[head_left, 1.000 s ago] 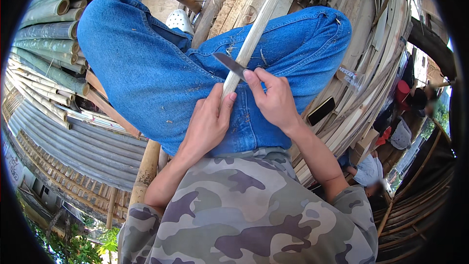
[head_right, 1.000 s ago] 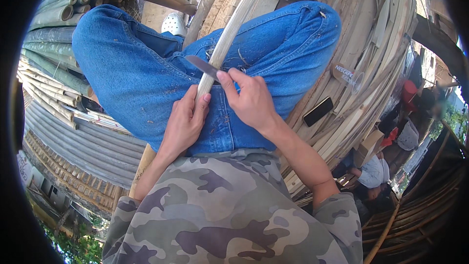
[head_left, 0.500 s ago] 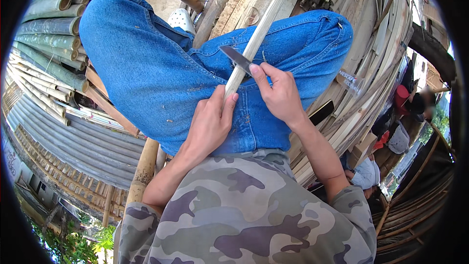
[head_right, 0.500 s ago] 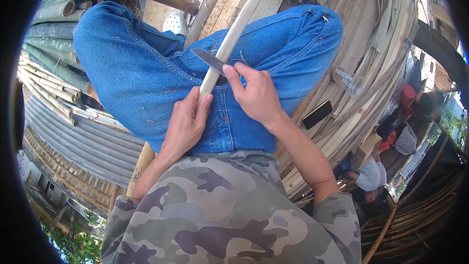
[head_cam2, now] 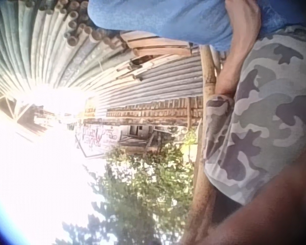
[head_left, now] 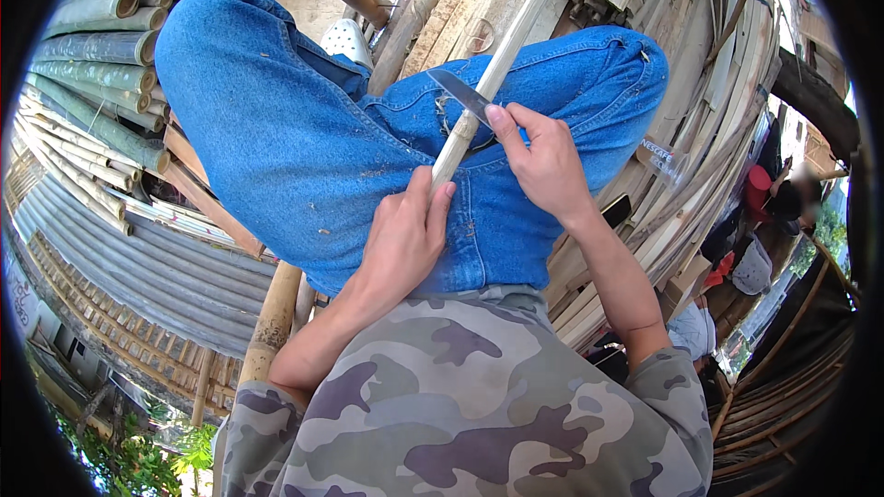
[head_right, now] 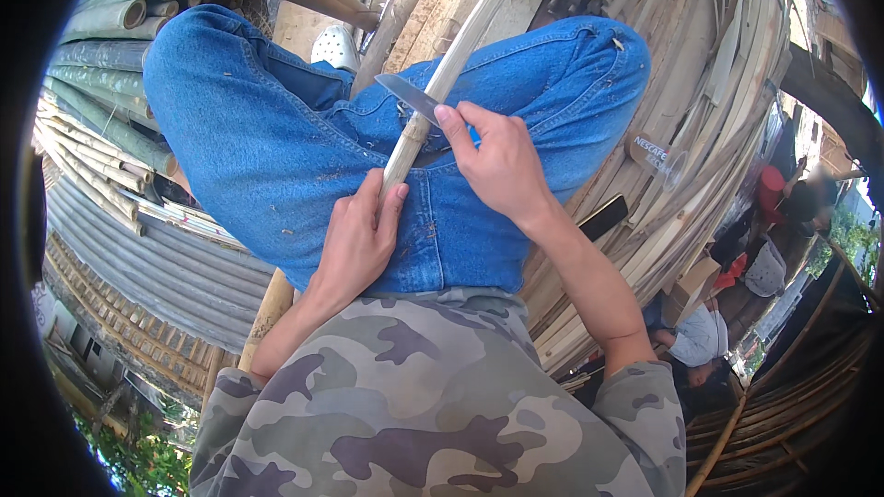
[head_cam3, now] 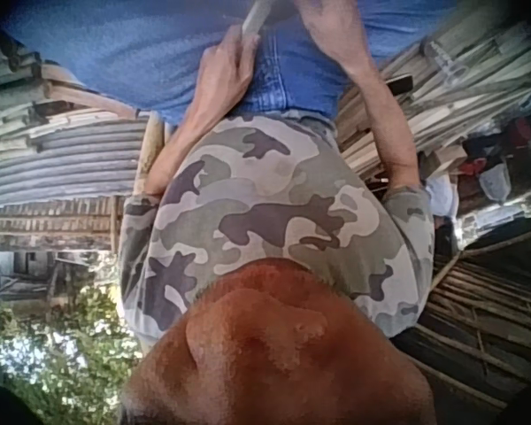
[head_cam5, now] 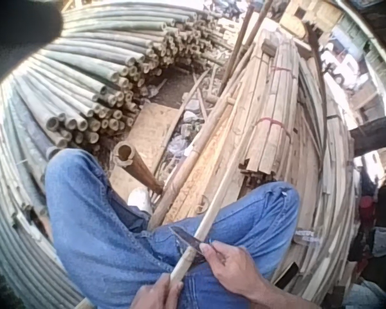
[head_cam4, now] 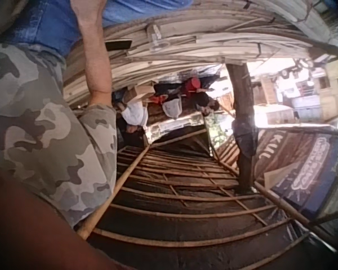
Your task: Whittling or shaving a long piece of bamboo with a knife while sitting in a workshop.
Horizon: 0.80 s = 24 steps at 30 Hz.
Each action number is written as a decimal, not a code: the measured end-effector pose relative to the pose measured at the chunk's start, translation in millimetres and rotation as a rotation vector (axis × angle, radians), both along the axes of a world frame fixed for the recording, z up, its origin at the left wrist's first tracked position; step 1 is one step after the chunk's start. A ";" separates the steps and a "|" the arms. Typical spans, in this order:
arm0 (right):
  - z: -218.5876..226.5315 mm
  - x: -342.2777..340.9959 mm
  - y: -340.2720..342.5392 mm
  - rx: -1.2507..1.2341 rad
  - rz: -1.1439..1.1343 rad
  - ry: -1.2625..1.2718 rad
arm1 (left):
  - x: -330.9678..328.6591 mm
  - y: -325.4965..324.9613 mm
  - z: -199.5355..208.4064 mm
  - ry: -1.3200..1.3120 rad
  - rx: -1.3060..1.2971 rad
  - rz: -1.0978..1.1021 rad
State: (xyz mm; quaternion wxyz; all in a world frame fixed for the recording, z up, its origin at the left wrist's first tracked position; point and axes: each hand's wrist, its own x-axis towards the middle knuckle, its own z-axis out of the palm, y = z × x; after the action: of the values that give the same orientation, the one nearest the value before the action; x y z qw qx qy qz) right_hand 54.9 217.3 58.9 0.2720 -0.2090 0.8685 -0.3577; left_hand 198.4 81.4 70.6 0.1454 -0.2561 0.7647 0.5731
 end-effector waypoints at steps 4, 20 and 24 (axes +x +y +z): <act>3.7 15.3 -8.8 0.011 -0.038 -0.120 | 0.6 0.3 -1.2 0.001 0.012 0.017; 6.1 22.0 -10.3 0.029 -0.025 -0.108 | 1.7 -1.0 -3.0 -0.005 0.020 0.017; 5.5 6.4 -10.1 0.087 -0.109 -0.131 | 0.5 -0.5 -2.9 0.031 0.006 0.023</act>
State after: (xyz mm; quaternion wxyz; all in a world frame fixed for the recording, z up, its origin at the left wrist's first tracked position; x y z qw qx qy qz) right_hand 61.3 207.2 64.5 0.3169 -0.1256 0.8737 -0.3470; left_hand 198.9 80.9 67.8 0.1277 -0.2555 0.7622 0.5809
